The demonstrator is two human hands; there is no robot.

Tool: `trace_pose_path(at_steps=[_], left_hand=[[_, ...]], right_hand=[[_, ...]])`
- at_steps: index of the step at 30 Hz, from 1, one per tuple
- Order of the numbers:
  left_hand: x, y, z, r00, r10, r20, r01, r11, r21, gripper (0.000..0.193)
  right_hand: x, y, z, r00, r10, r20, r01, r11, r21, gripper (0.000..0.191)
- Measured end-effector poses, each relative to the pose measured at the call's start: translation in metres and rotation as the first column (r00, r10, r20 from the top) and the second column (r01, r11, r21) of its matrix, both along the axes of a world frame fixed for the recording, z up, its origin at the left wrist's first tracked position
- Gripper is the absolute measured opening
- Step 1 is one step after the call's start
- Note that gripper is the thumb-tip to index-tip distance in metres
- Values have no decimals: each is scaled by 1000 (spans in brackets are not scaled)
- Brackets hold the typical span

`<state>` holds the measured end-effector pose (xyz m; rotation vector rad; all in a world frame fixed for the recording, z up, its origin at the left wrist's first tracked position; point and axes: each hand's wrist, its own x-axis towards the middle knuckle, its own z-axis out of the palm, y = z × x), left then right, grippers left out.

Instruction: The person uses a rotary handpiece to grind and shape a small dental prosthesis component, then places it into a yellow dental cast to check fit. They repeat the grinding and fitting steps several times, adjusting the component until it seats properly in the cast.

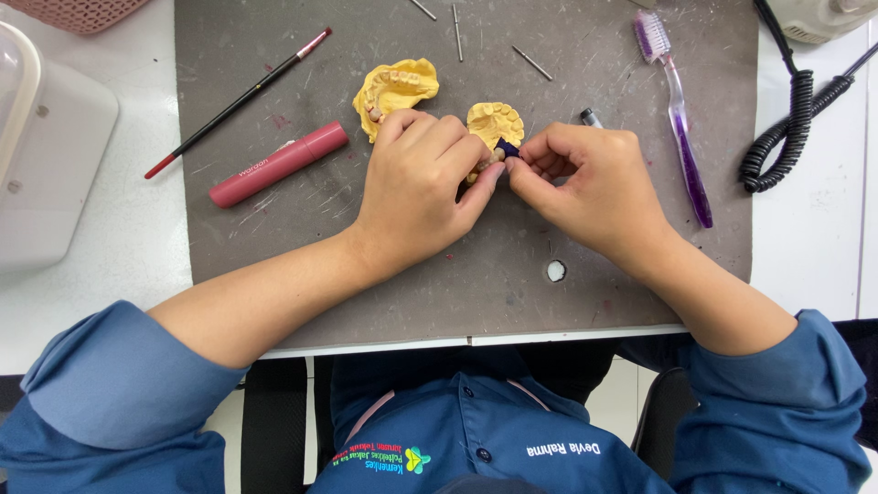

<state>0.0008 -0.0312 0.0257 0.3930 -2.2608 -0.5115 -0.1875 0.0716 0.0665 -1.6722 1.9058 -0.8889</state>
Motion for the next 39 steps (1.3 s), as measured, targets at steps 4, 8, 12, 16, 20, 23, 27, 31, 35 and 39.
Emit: trace_pose_path(at_steps=[4, 8, 12, 16, 20, 23, 27, 31, 35, 39], left_hand=[[-1, 0, 0, 1000, -1, -25, 2, 999, 43, 19], [-2, 1, 1, 1000, 8, -28, -6, 998, 56, 21], [-2, 1, 1, 1000, 15, -27, -14, 999, 41, 24], [-1, 1, 0, 1000, 25, 14, -25, 1000, -3, 25], [-2, 1, 1, 999, 37, 28, -36, 999, -13, 24], [-3, 3, 1, 998, 42, 38, -42, 999, -2, 22], [-5, 5, 1, 998, 40, 47, -42, 998, 37, 20], [-6, 5, 2, 999, 34, 39, -36, 997, 66, 19], [-6, 5, 2, 999, 34, 41, -36, 997, 69, 19], [-5, 4, 2, 999, 36, 41, -39, 997, 70, 22]], right_hand=[[0, 1, 1, 1000, 6, -1, -6, 1000, -7, 15], [0, 1, 1, 1000, 4, 6, -4, 1000, -5, 15], [-1, 1, 1, 1000, 6, 3, -6, 1000, -1, 15], [-3, 1, 1, 1000, 23, 4, -23, 1000, 8, 15], [-5, 0, 2, 999, 49, -14, -49, 999, -1, 15], [-5, 0, 3, 997, 69, -26, -69, 998, -9, 15], [-4, 0, 5, 994, 76, -74, -76, 997, 2, 14], [-4, 0, 8, 994, 80, -74, -78, 997, 24, 13], [-9, 4, 13, 994, 106, -42, -100, 988, 121, 14], [-19, 12, 21, 997, 76, 12, -77, 991, 112, 16]])
